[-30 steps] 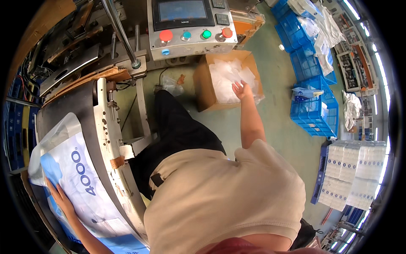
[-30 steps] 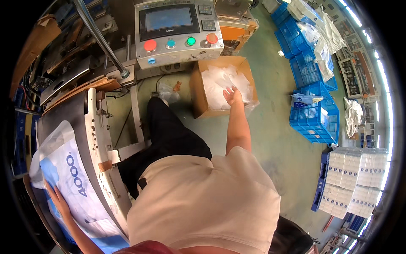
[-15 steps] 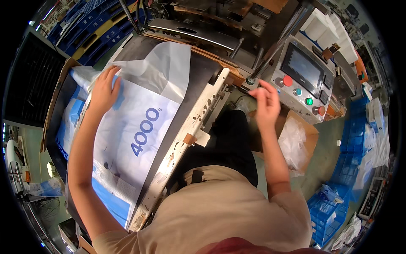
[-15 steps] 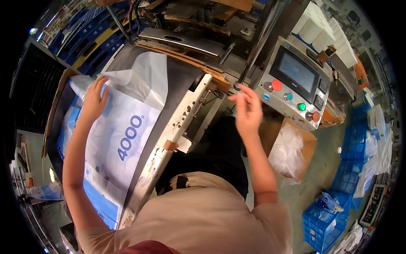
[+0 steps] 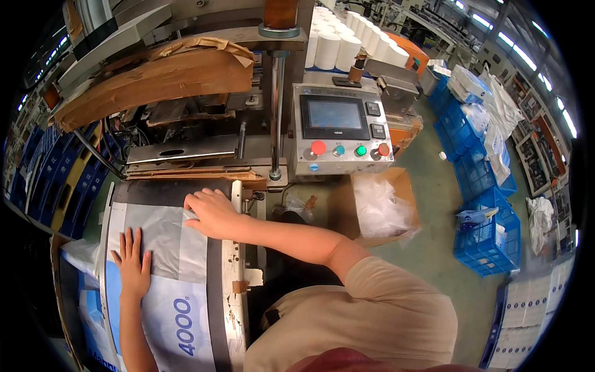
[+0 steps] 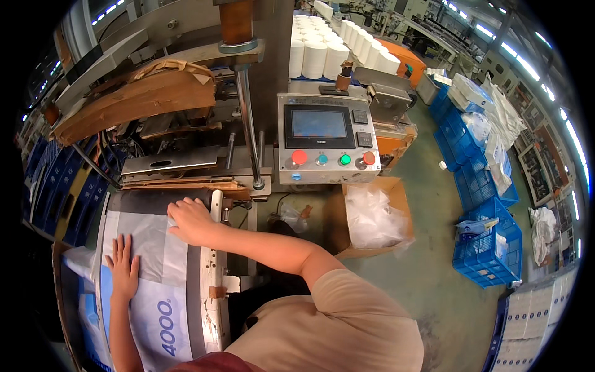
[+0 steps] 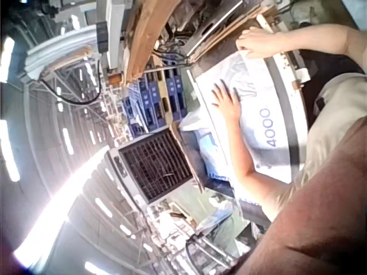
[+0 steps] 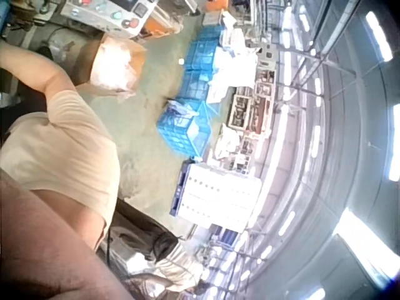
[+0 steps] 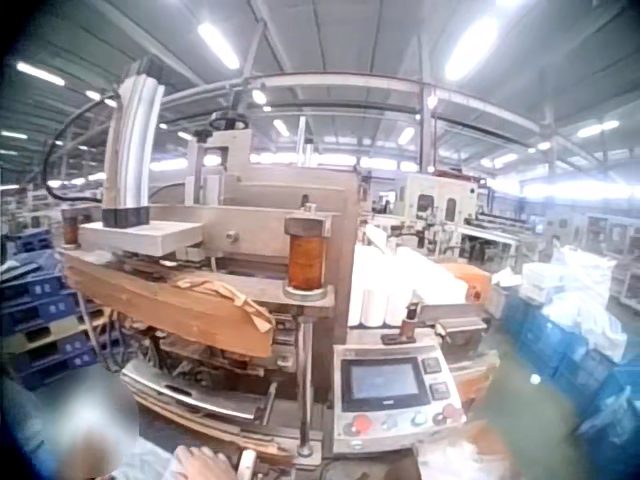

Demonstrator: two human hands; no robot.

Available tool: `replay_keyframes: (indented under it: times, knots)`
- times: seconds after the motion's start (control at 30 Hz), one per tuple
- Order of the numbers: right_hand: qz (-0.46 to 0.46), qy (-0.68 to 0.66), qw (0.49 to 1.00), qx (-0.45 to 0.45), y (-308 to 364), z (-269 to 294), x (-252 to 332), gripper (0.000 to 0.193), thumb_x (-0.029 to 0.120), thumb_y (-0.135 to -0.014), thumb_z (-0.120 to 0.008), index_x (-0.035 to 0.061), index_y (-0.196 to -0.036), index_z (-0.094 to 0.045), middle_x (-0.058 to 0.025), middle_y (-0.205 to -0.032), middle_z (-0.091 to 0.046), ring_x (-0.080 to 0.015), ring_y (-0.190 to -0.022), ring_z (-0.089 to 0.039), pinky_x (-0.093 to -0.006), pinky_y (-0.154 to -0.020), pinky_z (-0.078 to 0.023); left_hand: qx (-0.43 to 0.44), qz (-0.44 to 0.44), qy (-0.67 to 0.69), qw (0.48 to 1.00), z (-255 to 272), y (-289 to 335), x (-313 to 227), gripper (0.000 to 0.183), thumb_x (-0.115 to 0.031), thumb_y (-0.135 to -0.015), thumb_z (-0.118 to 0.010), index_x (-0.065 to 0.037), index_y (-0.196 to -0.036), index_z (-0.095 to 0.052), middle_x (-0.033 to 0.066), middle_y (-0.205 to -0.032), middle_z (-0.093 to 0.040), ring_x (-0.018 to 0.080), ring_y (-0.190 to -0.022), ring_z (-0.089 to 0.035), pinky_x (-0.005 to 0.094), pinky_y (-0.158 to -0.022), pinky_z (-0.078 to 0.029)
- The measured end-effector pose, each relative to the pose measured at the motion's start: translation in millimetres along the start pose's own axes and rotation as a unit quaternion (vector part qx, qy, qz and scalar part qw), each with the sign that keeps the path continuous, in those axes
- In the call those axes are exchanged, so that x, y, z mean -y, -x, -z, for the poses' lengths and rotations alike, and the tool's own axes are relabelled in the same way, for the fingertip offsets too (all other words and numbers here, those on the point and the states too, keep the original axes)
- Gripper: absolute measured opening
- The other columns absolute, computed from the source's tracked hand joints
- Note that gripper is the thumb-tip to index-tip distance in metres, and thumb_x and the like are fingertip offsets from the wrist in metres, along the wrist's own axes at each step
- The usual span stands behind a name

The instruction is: The person places bundles of paper rolls into a large plastic bag by hand and then feeds the bag into a packaging machine for sealing.

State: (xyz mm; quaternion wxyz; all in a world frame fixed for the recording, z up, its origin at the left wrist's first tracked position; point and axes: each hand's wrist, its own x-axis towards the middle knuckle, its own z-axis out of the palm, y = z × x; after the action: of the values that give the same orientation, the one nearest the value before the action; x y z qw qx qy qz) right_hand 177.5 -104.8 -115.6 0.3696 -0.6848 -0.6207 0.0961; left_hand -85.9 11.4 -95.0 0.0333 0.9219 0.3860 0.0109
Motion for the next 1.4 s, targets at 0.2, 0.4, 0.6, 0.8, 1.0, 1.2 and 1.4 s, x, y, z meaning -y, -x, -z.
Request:
replay_keyframes:
  times: [0.2, 0.4, 0.6, 0.8, 1.0, 1.2, 1.4]
  knots:
    - [0.082, -0.023, 0.993, -0.085, 5, -3, 7, 0.012, 0.013, -0.082, -0.065, 0.0082, -0.082, -0.054, -0.0051, -0.088, -0.06, -0.0248, -0.092, -0.054, -0.0393, -0.079, -0.038, -0.011, -0.003, 0.043, 0.999, 6, -7, -8, 0.06, -0.026, -0.097, -0.047, -0.011, -0.151, -0.025, 0.0164, -0.155, -0.025, 0.0337, -0.146, -0.016, 0.0584, -0.114, -0.005]
    - [0.108, -0.109, 0.988, -0.027, -3, 3, 6, 0.016, 0.008, -0.082, -0.062, 0.0072, -0.096, -0.053, -0.0052, -0.085, -0.06, -0.0269, -0.089, -0.055, -0.042, -0.083, -0.04, -0.061, -0.151, 0.14, 0.977, 22, -59, -52, 0.06, -0.013, -0.089, -0.058, -0.011, -0.145, -0.035, 0.0121, -0.145, -0.041, 0.0305, -0.142, -0.028, 0.0571, -0.115, -0.008]
    - [0.134, -0.023, 0.991, -0.005, 0, 18, 1, 0.015, 0.008, -0.084, -0.061, 0.0082, -0.098, -0.056, -0.0059, -0.083, -0.065, -0.0278, -0.091, -0.059, -0.0469, -0.101, -0.036, -0.025, -0.211, 0.144, 0.966, 45, -84, -54, 0.036, -0.009, -0.077, -0.072, -0.013, -0.112, -0.067, 0.0025, -0.113, -0.064, 0.0249, -0.123, -0.051, 0.0571, -0.114, -0.013]
    - [0.234, 0.064, 0.964, -0.11, 1, 27, 6, 0.017, 0.007, -0.082, -0.062, 0.0079, -0.099, -0.067, -0.0024, -0.079, -0.061, -0.0221, -0.08, -0.058, -0.0482, -0.107, -0.035, 0.048, -0.212, 0.201, 0.955, 55, -85, -69, 0.031, -0.009, -0.074, -0.074, -0.017, -0.104, -0.071, 0.002, -0.11, -0.064, 0.024, -0.119, -0.053, 0.0563, -0.113, -0.017]
    - [0.322, -0.04, 0.93, -0.171, -2, 35, 5, 0.032, 0.007, -0.084, -0.063, 0.0078, -0.116, -0.064, -0.0038, -0.073, -0.054, -0.0215, -0.075, -0.055, -0.0384, -0.082, -0.046, 0.053, -0.247, 0.178, 0.951, 67, -103, -57, 0.017, -0.009, -0.07, -0.077, -0.01, -0.082, -0.066, 0.0027, -0.103, -0.059, 0.0237, -0.108, -0.053, 0.0515, -0.112, -0.021]
    - [-0.044, -0.196, 0.964, 0.173, -5, 81, 0, 0.018, 0.025, -0.087, -0.068, 0.0068, -0.089, -0.066, -0.0046, -0.072, -0.053, -0.021, -0.074, -0.054, -0.0335, -0.07, -0.043, 0.101, -0.198, 0.166, 0.961, 100, -115, -52, 0.016, -0.017, -0.073, -0.079, -0.01, -0.078, -0.065, 0.0014, -0.095, -0.064, 0.0213, -0.101, -0.056, 0.0548, -0.113, -0.016]
    - [0.189, -0.353, 0.916, 0.007, -6, 67, -25, 0.023, 0.009, -0.083, -0.074, 0.0046, -0.07, -0.055, -0.0061, -0.103, -0.065, -0.0233, -0.118, -0.054, -0.0363, -0.096, -0.044, 0.111, -0.09, 0.031, 0.989, 115, -134, 7, 0.02, -0.027, -0.074, -0.08, -0.013, -0.066, -0.068, 0.0019, -0.107, -0.064, 0.0241, -0.119, -0.051, 0.0593, -0.113, -0.007]
